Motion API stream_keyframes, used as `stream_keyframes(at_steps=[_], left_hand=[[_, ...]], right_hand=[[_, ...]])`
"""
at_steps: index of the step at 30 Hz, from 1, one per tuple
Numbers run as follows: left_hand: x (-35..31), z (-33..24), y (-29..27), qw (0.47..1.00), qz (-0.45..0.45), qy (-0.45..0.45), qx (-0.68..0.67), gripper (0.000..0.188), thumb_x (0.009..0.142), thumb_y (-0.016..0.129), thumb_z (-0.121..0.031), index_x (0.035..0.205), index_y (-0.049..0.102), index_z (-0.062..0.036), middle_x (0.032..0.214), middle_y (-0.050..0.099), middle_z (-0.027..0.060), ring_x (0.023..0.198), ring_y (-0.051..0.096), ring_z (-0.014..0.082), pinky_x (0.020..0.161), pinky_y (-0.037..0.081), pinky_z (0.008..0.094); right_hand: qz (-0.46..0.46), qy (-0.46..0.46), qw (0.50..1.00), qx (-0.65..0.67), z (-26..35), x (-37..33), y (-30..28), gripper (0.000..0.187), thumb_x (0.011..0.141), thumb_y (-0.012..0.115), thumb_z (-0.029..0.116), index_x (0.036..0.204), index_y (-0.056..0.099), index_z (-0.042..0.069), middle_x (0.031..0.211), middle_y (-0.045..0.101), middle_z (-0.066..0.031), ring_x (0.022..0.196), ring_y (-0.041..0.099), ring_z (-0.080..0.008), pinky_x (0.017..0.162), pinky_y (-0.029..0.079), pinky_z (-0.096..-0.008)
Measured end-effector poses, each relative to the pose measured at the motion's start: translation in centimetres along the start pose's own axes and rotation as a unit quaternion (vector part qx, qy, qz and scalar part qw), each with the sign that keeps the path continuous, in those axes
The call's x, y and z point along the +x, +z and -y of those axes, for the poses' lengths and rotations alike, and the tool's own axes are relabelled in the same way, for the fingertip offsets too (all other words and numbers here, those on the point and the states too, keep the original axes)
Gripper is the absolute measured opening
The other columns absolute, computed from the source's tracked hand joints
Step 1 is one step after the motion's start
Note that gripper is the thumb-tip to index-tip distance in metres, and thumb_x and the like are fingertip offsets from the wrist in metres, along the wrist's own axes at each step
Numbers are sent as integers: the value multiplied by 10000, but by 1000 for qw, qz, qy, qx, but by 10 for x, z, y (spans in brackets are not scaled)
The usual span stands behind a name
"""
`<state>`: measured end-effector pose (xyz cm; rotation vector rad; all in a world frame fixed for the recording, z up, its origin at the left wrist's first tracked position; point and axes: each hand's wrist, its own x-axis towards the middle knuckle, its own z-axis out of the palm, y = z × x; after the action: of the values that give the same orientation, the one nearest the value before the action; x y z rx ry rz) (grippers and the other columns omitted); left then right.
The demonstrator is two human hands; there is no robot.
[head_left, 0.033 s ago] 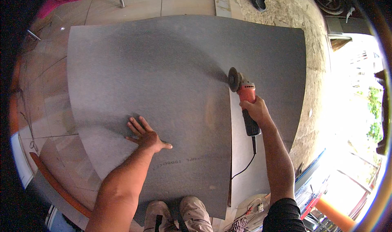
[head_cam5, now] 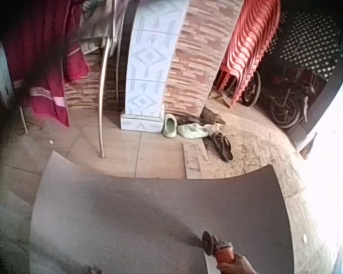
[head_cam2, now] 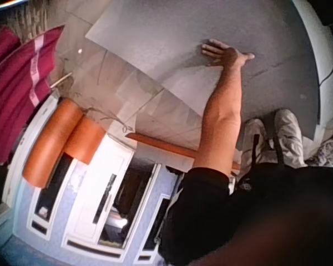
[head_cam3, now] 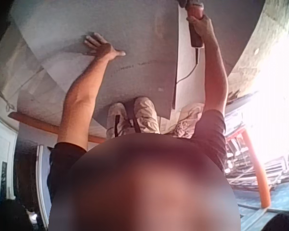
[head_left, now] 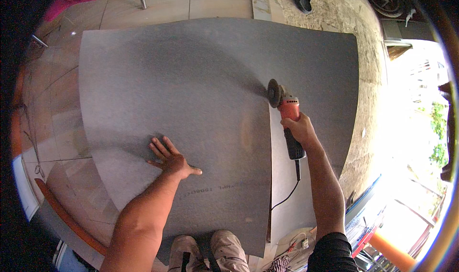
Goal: The person marks a large grey sheet with a pen and ruler, then uses an angle grinder to cut it into two pieces. The person then flips the sheet to reveal an orange side, measures it with a tape measure, and marks it with a pen.
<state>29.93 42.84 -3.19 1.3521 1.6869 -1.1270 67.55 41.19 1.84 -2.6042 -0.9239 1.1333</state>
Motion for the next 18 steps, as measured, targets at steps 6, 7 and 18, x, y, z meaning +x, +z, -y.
stream_keyframes(at_steps=[6, 7, 18], left_hand=[[0, 0, 2, 1000, 4, 5, 0, 1686, 585, 934, -657, 1569, -252, 25, 1618, -271, 363, 1520, -224, 523, 1144, 93, 793], [0, 0, 3, 1000, 3, 4, 0, 1686, 584, 934, -656, 1569, -252, 25, 1617, -272, 364, 1520, -224, 524, 1142, 93, 795], [2, -1, 5, 1000, 9, 1, -2, 1701, 567, 939, -658, 1566, -253, 31, 1613, -286, 361, 1514, -237, 528, 1135, 91, 804]], right_hand=[[23, -9, 999, -20, 4, 0, -3, 495, 808, 736, 288, 1160, 624, -41, 930, 704, -138, 787, 698, -209, 743, 576, -375], [21, -11, 999, -23, 4, 1, -3, 490, 808, 736, 288, 1155, 627, -41, 930, 705, -138, 789, 699, -208, 741, 575, -373], [0, -17, 1000, -8, 12, 24, -4, 398, 782, 780, 314, 965, 693, -28, 861, 728, -112, 797, 714, -221, 740, 559, -385]])
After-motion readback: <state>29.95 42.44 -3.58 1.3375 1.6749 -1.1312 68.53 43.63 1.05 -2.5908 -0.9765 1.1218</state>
